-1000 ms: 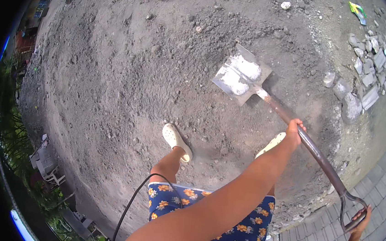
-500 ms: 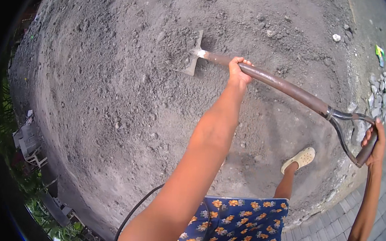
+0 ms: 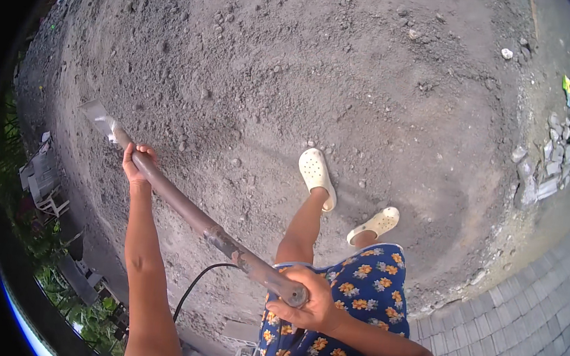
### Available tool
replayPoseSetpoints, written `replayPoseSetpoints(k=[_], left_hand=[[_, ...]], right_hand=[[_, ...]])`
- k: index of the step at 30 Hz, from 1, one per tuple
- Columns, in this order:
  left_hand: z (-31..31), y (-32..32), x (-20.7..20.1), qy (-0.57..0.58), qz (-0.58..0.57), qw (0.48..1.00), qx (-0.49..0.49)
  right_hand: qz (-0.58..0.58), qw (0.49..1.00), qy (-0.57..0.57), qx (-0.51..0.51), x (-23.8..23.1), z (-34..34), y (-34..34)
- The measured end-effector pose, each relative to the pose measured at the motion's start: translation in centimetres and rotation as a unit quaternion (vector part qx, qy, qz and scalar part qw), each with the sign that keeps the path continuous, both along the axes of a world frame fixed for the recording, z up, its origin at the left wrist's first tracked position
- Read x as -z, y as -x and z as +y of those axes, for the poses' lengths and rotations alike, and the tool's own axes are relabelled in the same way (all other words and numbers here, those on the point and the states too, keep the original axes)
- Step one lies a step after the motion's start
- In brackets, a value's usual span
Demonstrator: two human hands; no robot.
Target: Shoveling and leveling dirt and gravel on a construction site.
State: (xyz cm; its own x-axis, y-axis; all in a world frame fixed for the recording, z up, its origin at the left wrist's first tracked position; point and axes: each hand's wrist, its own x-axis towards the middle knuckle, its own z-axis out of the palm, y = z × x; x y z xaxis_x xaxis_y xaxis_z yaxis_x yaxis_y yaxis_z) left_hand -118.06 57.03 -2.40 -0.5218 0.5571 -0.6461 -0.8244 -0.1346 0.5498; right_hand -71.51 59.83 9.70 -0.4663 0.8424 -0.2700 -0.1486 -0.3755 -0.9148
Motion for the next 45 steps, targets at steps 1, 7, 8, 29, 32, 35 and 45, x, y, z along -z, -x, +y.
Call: replayPoseSetpoints(k=[1, 7, 8, 29, 32, 35, 45], left_hand=[[0.4, -1.9, -0.5, 0.013, 0.045, 0.999, -0.013], [4.2, -21.4, 8.3, 0.068, -0.122, 0.989, 0.050], [5.0, -28.2, 9.5, 0.129, -0.152, 0.978, 0.058], [5.0, -69.2, 19.9, 0.214, -0.427, 0.830, 0.289], [9.0, -62.7, 20.1, 0.152, -0.409, 0.869, 0.233], [14.9, -47.2, 22.7, 0.129, -0.351, 0.913, 0.163], [8.4, -11.2, 9.4, -0.249, -0.313, 0.915, 0.059]], right_hand=[[0.002, 0.993, 0.115, 0.011, 0.4, -1.3, -1.9], [-0.082, 0.873, 0.368, 0.310, 6.2, -3.9, -18.3], [-0.105, 0.835, 0.408, 0.353, 6.4, -5.1, -22.8], [-0.362, 0.672, 0.339, 0.551, 0.3, -16.2, -48.1], [-0.366, 0.702, 0.286, 0.540, 2.0, -11.3, -43.0], [-0.307, 0.789, 0.258, 0.465, 6.5, -0.6, -32.8], [-0.152, 0.975, -0.107, 0.121, 2.4, -0.5, -7.8]])
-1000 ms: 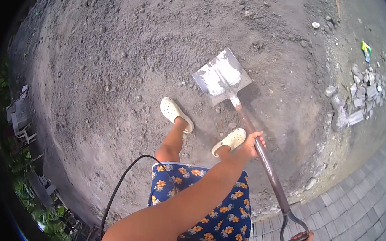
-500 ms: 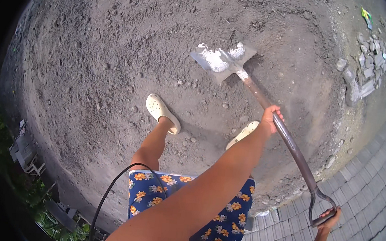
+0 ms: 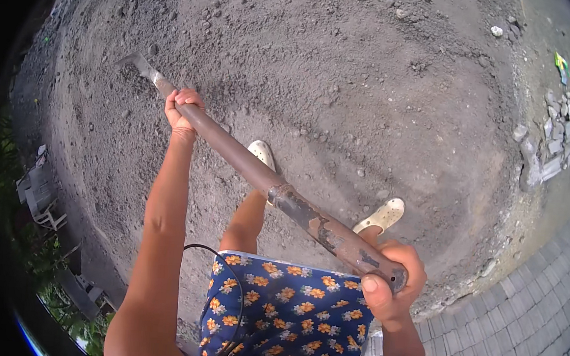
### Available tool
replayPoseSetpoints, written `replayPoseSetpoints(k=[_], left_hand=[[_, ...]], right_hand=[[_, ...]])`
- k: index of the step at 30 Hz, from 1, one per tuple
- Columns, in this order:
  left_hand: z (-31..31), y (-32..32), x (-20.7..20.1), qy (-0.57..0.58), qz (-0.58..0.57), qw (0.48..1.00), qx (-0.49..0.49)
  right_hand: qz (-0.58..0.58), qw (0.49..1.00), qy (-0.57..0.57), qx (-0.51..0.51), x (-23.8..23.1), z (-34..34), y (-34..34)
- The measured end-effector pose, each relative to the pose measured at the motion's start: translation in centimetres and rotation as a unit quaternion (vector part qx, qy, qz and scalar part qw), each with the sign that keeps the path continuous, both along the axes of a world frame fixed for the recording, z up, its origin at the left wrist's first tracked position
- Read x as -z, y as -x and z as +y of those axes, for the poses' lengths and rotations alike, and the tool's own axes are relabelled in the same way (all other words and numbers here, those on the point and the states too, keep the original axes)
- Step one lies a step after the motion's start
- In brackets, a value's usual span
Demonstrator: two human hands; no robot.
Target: Shoveling and leveling dirt and gravel on a construction site.
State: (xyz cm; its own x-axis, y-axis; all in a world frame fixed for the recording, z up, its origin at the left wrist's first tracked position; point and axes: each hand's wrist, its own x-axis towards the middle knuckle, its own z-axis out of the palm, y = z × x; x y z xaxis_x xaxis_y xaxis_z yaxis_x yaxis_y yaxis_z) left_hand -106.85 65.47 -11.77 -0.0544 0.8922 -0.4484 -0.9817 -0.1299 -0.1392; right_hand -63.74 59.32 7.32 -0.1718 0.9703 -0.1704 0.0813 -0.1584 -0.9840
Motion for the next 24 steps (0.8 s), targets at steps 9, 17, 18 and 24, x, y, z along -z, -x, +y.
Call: replayPoseSetpoints(k=[9, 17, 18, 24], left_hand=[[-6.0, -28.9, 7.2, 0.375, 0.016, 0.893, 0.249], [-13.9, -55.3, -0.6, 0.339, -0.189, 0.850, 0.356], [-14.3, -55.4, -0.1, 0.352, -0.188, 0.847, 0.350], [-12.8, -44.2, 8.6, 0.412, -0.113, 0.843, 0.327]], right_hand=[[0.011, 0.811, 0.354, 0.467, -3.7, -12.2, -17.7], [-0.255, 0.728, 0.346, 0.534, -20.7, -20.2, -34.9], [-0.255, 0.733, 0.344, 0.529, -20.1, -19.9, -34.8], [-0.163, 0.776, 0.361, 0.491, -6.1, -17.4, -28.7]])
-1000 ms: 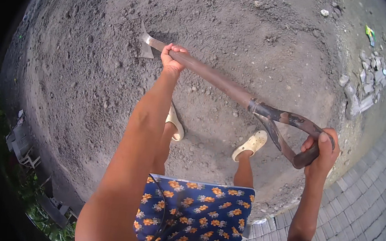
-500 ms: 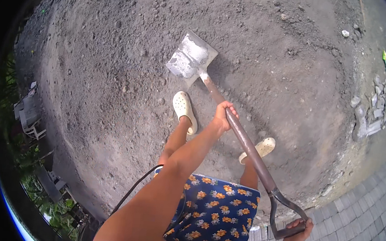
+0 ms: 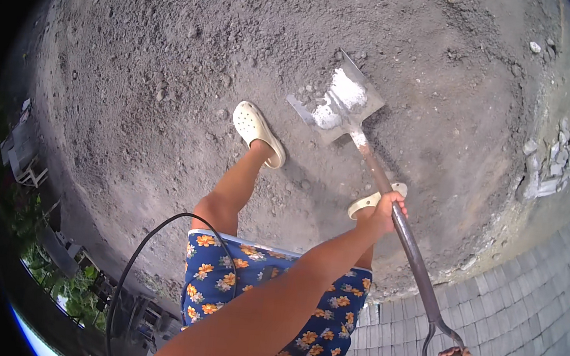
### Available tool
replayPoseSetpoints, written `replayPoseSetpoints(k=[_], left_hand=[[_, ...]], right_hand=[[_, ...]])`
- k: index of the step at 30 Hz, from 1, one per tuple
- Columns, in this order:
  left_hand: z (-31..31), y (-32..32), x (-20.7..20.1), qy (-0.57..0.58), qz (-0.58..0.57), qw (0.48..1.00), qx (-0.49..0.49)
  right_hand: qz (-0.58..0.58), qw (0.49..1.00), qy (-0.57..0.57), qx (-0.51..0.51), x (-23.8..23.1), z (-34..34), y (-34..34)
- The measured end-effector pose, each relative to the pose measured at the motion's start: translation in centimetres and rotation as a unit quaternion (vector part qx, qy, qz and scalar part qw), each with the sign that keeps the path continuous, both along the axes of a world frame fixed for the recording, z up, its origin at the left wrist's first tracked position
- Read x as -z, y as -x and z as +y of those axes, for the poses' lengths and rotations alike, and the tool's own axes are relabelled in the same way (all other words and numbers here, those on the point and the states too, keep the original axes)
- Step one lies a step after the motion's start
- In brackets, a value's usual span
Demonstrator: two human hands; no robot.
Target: Shoveling and leveling dirt and gravel on a construction site.
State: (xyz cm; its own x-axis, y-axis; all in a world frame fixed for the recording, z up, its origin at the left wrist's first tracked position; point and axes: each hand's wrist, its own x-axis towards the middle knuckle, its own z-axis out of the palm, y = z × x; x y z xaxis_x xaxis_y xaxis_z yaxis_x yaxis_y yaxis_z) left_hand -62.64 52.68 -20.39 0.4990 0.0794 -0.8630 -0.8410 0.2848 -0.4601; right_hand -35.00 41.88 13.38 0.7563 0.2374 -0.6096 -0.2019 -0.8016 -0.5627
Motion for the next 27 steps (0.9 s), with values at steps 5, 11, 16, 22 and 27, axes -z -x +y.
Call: replayPoseSetpoints(k=[5, 11, 16, 22, 27], left_hand=[[6.6, 12.6, 1.7, -0.079, 0.024, 0.996, -0.022], [12.7, 15.3, 0.7, -0.075, 0.042, 0.993, -0.087], [15.3, 15.0, 0.4, -0.056, 0.033, 0.989, -0.131], [17.6, 19.2, -0.4, -0.057, 0.060, 0.979, -0.187], [12.0, 36.9, 3.8, -0.059, 0.171, 0.954, -0.239]], right_hand=[[0.010, 0.999, -0.037, -0.011, 3.5, 6.1, 10.8], [-0.004, 0.988, -0.051, -0.146, 1.2, 17.3, 13.4], [-0.036, 0.978, -0.012, -0.204, 0.6, 23.5, 13.2], [-0.028, 0.962, 0.005, -0.271, 0.4, 29.0, 16.9], [0.038, 0.950, -0.022, -0.308, 8.9, 27.0, 31.4]])
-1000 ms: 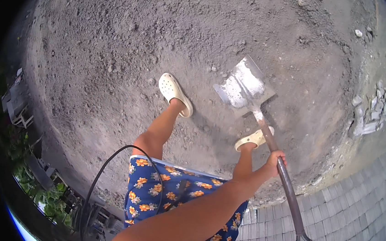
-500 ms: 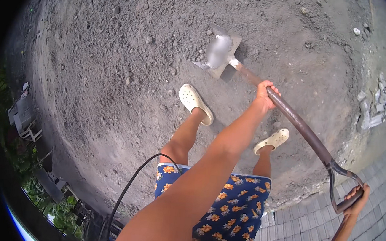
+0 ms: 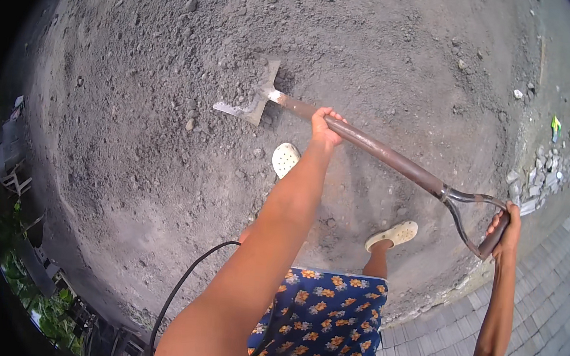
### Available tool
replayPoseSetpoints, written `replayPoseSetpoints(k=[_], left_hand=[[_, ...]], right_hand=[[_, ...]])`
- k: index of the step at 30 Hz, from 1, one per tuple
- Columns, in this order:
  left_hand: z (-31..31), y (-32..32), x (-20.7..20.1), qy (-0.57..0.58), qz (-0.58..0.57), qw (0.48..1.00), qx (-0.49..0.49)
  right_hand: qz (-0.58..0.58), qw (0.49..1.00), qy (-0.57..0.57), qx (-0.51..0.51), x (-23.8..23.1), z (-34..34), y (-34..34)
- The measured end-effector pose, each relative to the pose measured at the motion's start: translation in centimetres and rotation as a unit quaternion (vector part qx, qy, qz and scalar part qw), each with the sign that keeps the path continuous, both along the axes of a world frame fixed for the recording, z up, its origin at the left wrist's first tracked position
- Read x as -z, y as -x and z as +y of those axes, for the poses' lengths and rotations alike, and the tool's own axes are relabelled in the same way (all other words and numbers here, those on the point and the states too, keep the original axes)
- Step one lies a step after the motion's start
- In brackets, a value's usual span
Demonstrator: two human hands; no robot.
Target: Shoveling and leveling dirt and gravel on a construction site.
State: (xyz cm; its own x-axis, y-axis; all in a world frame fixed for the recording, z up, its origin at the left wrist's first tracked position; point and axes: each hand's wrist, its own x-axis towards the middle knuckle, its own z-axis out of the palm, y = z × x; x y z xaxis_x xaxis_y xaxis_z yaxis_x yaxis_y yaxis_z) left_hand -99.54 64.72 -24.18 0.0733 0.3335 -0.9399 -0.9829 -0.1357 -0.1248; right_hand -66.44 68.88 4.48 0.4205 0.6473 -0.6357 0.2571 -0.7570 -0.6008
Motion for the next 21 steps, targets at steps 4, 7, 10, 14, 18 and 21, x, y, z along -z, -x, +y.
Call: replayPoseSetpoints(k=[4, 7, 10, 14, 18, 21], left_hand=[[-9.2, 23.9, -0.2, -0.131, 0.113, 0.976, -0.131], [-13.1, 29.2, -7.5, -0.388, 0.044, 0.883, -0.262], [-17.7, 32.1, -13.7, -0.501, 0.079, 0.812, -0.287], [-19.7, 27.5, -16.3, -0.398, 0.223, 0.879, -0.140], [-21.9, 17.7, -10.5, -0.130, 0.182, 0.971, 0.083], [-25.3, 5.7, -7.0, -0.034, 0.117, 0.968, 0.220]], right_hand=[[0.190, 0.955, -0.107, -0.203, -0.6, -6.6, 19.7], [0.163, 0.731, -0.409, -0.521, -6.2, -13.4, 25.6], [0.197, 0.708, -0.417, -0.536, -9.5, -18.6, 25.5], [0.253, 0.900, -0.269, -0.232, -5.2, -25.6, 17.3], [0.289, 0.946, -0.031, 0.144, -0.8, -33.3, 8.5], [0.195, 0.934, 0.045, 0.296, -3.0, -41.3, 2.5]])
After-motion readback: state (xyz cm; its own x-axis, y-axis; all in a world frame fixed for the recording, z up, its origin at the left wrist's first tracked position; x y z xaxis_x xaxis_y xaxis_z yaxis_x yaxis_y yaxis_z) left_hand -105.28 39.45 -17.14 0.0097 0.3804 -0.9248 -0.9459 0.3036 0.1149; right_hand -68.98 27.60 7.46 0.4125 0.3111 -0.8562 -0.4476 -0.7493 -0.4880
